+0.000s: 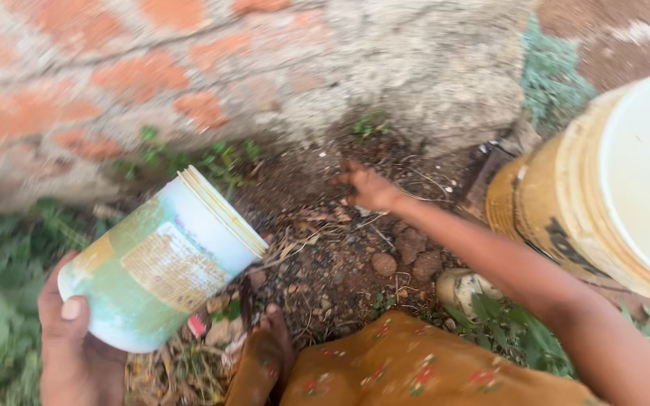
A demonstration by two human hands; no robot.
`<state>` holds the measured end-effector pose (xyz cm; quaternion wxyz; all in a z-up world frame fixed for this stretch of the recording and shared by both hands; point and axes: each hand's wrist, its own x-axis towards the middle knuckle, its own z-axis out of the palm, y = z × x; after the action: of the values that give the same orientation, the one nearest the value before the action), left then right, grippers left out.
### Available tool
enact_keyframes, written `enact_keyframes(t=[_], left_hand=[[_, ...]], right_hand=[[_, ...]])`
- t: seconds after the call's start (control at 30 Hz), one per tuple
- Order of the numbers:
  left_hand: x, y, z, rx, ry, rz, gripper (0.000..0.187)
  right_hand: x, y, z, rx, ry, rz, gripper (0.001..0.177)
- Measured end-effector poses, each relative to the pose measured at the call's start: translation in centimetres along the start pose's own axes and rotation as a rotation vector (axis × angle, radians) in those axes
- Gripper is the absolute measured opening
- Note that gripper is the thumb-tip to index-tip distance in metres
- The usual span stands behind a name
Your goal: The person tends to a small plant in the soil by hand, using a small container to pour liquid onto the roots and then manually arranging the dirt and debris around the base.
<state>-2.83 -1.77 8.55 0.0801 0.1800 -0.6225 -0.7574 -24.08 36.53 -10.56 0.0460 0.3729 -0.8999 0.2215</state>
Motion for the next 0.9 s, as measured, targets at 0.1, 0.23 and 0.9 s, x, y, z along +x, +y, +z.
enact_keyframes(t=[0.1,0.23,0.9], left_hand=[[1.8,1.9,3.9,0.071,-0.084,-0.165,0.078],[3.8,0.9,11.0,0.183,-0.221,-0.329,0.08],[5.7,-18.1,27.2,-0.494,-0.376,-0.318,0.075]], right_hand=[[-1.8,2.7,1.7,0.442,0.049,0.453,0.042],[-3.1,2.1,2.4,0.512,0.053,0.503,0.038],[-12.6,0.0,-9.0,1.051,0.621,0.898,0.083]])
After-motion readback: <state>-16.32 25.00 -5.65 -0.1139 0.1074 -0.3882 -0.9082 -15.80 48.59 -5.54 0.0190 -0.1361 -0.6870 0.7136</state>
